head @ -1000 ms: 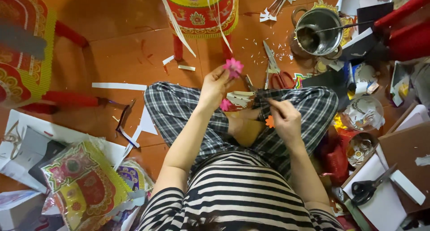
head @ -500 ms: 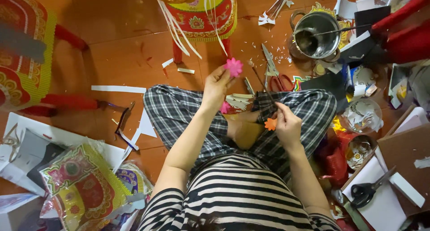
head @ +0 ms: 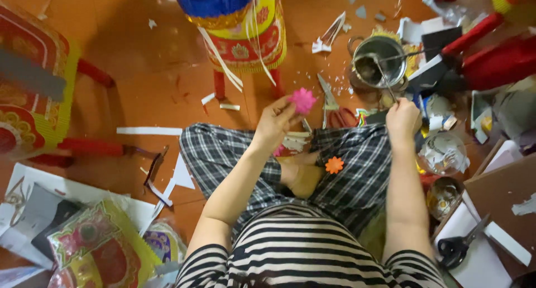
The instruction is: Assembling and decorating traditional paper lanterns by gluing small paper ornaments onto the frame
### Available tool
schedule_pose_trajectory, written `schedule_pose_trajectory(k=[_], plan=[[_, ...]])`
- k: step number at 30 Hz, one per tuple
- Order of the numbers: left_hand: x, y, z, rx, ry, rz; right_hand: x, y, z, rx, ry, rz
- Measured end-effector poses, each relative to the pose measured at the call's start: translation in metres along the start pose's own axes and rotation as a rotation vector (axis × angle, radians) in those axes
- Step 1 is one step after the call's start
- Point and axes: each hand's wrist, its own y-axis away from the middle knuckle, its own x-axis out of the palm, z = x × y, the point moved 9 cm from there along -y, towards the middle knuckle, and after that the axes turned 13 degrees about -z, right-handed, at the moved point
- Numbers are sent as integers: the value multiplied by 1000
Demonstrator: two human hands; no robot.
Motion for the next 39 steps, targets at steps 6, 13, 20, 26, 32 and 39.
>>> schedule_pose_trajectory(k=[6,13,20,26,32,39], plan=[[35,9,-9,-23,19,103,-118,-73,152,-365,-309,-72],[72,34,-63,168,8,167,-267,-14,302,-793,-552,-666],[87,84,-122,189,39,318,-326,-26,343,-595,-913,-616],[96,107,-199,803,-244,375,-310,-47,371,73,-1917,416],[78,104,-235,810,-148,85,-313,-46,403,-112,-2047,300],[99,147,-312,1231,-392,-80,-377,-84,425,-377,-1622,-59]])
